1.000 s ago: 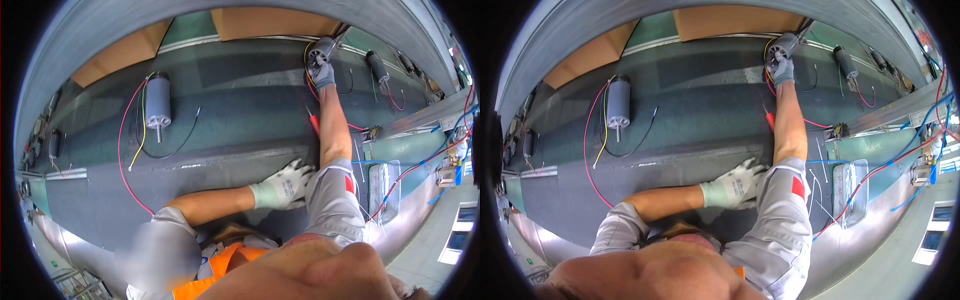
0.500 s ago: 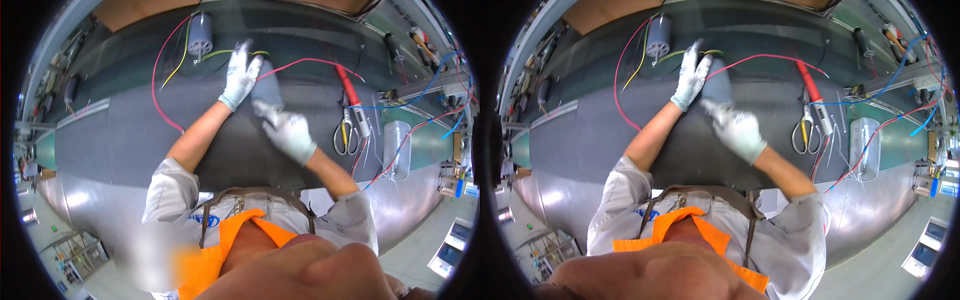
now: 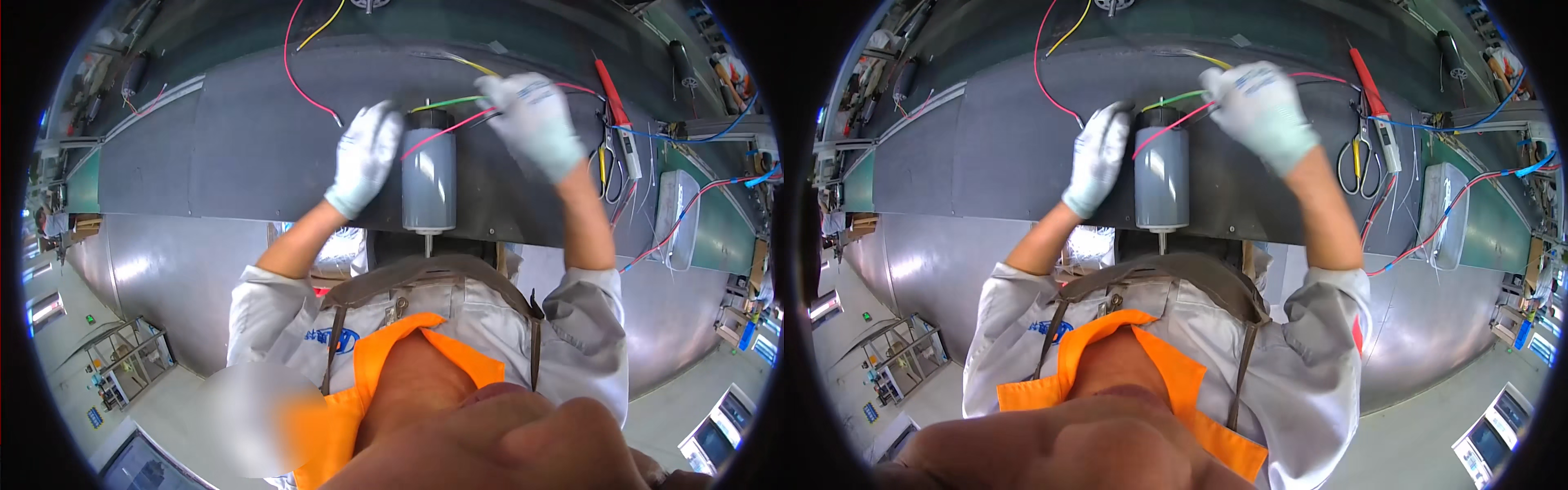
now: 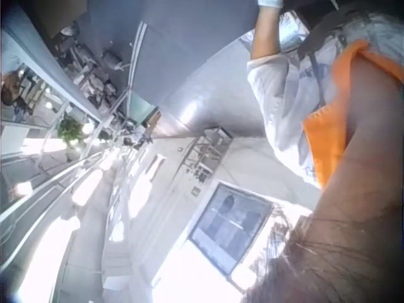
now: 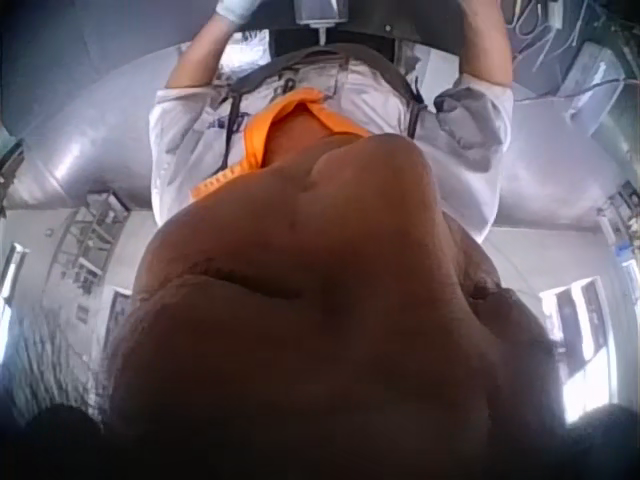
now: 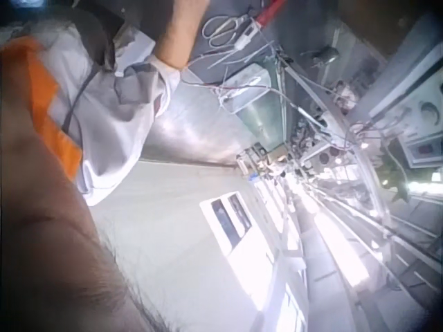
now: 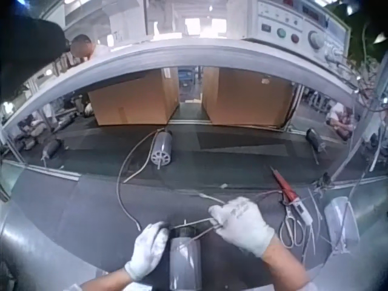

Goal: The recorder is assembling small electric motors by stripping wires, applying cable ties, and checking connections on a production line.

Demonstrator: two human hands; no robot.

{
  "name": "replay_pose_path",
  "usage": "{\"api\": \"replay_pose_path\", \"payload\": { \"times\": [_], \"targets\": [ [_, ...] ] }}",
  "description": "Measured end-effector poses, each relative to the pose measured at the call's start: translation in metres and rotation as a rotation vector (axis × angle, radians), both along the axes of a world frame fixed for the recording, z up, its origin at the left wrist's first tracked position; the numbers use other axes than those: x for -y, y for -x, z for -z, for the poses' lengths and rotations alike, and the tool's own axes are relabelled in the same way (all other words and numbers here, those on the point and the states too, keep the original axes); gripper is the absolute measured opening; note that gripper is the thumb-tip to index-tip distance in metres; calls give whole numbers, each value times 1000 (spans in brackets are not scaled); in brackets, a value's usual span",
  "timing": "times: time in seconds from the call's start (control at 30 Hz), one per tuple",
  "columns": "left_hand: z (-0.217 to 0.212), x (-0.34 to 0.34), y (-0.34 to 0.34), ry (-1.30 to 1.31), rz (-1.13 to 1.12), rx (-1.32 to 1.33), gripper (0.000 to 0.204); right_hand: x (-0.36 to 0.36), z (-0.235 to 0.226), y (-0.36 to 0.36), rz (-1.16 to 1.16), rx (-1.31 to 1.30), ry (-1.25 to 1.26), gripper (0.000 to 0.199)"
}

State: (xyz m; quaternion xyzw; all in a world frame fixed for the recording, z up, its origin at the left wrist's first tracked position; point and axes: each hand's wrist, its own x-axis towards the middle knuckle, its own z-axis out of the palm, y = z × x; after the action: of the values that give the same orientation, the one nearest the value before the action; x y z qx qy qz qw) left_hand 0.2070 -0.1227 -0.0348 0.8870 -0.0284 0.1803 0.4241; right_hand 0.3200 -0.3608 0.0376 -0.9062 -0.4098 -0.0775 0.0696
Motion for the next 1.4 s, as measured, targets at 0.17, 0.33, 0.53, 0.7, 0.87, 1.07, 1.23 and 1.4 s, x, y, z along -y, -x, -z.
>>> {"api": "replay_pose_path", "payload": {
  "times": [0.17,0.33,0.53,0.7,0.87,1.07,1.23,1.4],
  "targets": [
    [-61,-32,16,684,221,-985,66,-31,-66,72,-673,-454,-209,18],
    [-104,-2,-33,145,262,-1284,66,-173,23,175,-757,-834,7,25],
    [-20,-16,-39,-215,261,-468,60,-9,-2,95,-774,-245,-734,37],
    [-28,10,-29,-298,209,-379,49,216,1,58,705,-476,-893,26],
    [-29,33,-35,-372,286,-288,38,334,56,15,1127,97,-158,25],
    [-40,40,-30,-506,337,-296,34,320,84,-23,1038,248,173,26],
    [-45,38,-37,-359,444,-265,35,325,76,-24,1043,247,260,20],
    [-91,33,-56,-219,553,-912,57,284,-4,19,1136,420,28,12]
  ]
}}
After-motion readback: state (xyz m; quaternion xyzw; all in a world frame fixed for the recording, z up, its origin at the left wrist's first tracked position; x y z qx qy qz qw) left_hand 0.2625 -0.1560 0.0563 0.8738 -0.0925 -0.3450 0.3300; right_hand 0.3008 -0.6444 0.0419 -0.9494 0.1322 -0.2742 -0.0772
